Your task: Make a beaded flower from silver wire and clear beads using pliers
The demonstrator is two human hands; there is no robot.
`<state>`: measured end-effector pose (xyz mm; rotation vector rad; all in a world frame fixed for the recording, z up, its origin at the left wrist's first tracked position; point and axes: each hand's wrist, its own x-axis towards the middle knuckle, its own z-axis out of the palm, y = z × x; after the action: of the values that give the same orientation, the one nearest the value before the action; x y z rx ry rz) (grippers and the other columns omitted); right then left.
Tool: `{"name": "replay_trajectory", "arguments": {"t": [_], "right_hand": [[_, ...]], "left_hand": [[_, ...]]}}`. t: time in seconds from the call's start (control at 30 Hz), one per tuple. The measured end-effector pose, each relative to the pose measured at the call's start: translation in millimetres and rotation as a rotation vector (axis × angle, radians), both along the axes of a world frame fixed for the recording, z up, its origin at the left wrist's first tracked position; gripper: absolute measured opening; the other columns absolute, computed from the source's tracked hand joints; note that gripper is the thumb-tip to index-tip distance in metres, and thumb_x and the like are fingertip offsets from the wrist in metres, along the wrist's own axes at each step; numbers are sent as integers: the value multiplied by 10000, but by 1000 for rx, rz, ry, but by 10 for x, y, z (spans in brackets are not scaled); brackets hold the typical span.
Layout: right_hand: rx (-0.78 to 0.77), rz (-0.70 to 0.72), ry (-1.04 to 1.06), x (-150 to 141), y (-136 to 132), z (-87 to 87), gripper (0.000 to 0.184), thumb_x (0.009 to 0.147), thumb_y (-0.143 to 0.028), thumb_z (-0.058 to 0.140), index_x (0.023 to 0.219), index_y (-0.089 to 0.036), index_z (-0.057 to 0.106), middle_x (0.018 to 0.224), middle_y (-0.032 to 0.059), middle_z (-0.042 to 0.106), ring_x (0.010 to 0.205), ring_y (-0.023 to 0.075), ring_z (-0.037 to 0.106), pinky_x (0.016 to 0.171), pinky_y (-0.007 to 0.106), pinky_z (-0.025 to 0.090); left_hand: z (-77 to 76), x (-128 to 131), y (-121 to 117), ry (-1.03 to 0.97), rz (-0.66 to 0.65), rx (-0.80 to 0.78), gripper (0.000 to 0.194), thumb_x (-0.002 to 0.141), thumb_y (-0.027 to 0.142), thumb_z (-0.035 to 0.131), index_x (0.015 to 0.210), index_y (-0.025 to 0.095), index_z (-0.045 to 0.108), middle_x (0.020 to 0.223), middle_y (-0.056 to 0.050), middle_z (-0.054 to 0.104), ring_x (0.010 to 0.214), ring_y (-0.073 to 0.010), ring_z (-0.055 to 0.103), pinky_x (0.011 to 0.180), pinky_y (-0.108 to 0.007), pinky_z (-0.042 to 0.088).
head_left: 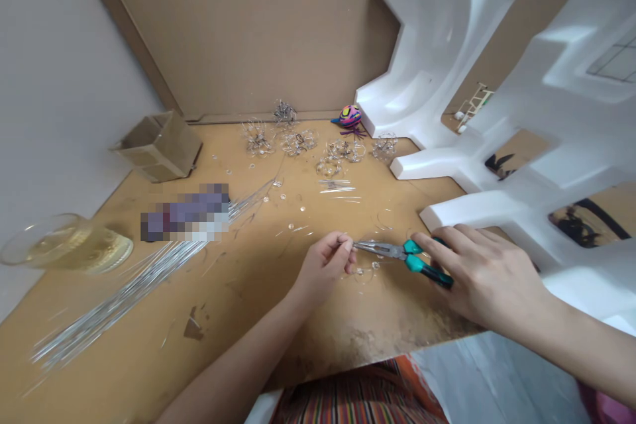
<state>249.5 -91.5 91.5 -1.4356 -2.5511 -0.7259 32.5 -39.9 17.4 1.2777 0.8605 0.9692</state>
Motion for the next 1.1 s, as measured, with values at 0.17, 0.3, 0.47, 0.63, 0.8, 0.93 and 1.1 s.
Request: {"name": "replay_trajectory", "arguments": {"t": [0.17,0.3,0.47,0.63,0.8,0.93,1.1], "right_hand": [[-18,-64,-4,-36,-54,54,259,756,-246,534,1000,-196,605,810,46,626,674,184,566,618,304,381],[43,-57,-26,-67,-75,63,262,748,-283,562,991,-198,608,827,54,630,679,191,555,617,307,369],[55,-28,-30,-57,-64,45,244,764,-236,526,986,-185,612,804,57,630,656,175,547,600,293,361],[41,-38,-30,-53,-44,43,248,763,-230,512,984,-187,617,767,50,628,641,170,553,585,285,359],[-37,-122,-16,-51,2,63,258,761,-319,525,984,-227,617,785,36,624,615,169,560,528,275,341],[-57,-87,-15,-26,39,55,291,760,-293,525,1027,-210,605,861,58,618,692,185,559,607,293,388],[-16,-72,-50,1,64,14,315,762,-224,511,1064,-196,598,890,87,611,769,219,547,645,317,383]], "left_hand": [[3,16,-43,-37,32,37,188,839,310,472,720,167,501,673,22,525,558,-83,492,590,-235,411],[33,21,-57,-57,53,12,185,842,305,467,723,167,499,669,19,530,550,-83,488,588,-236,412],[28,21,-58,-61,51,5,182,844,302,466,725,168,499,669,13,536,555,-88,490,590,-237,418],[34,31,-66,-49,79,22,189,852,300,456,727,167,510,662,9,546,552,-92,505,591,-240,433],[73,41,-78,-53,106,24,201,841,307,469,707,165,519,668,7,573,570,-99,548,617,-247,455],[56,38,-87,-19,127,20,194,833,308,479,707,167,519,653,10,576,556,-98,548,596,-242,457],[34,28,-97,25,155,51,200,836,319,472,711,172,525,661,14,579,573,-97,554,608,-235,462]]}}
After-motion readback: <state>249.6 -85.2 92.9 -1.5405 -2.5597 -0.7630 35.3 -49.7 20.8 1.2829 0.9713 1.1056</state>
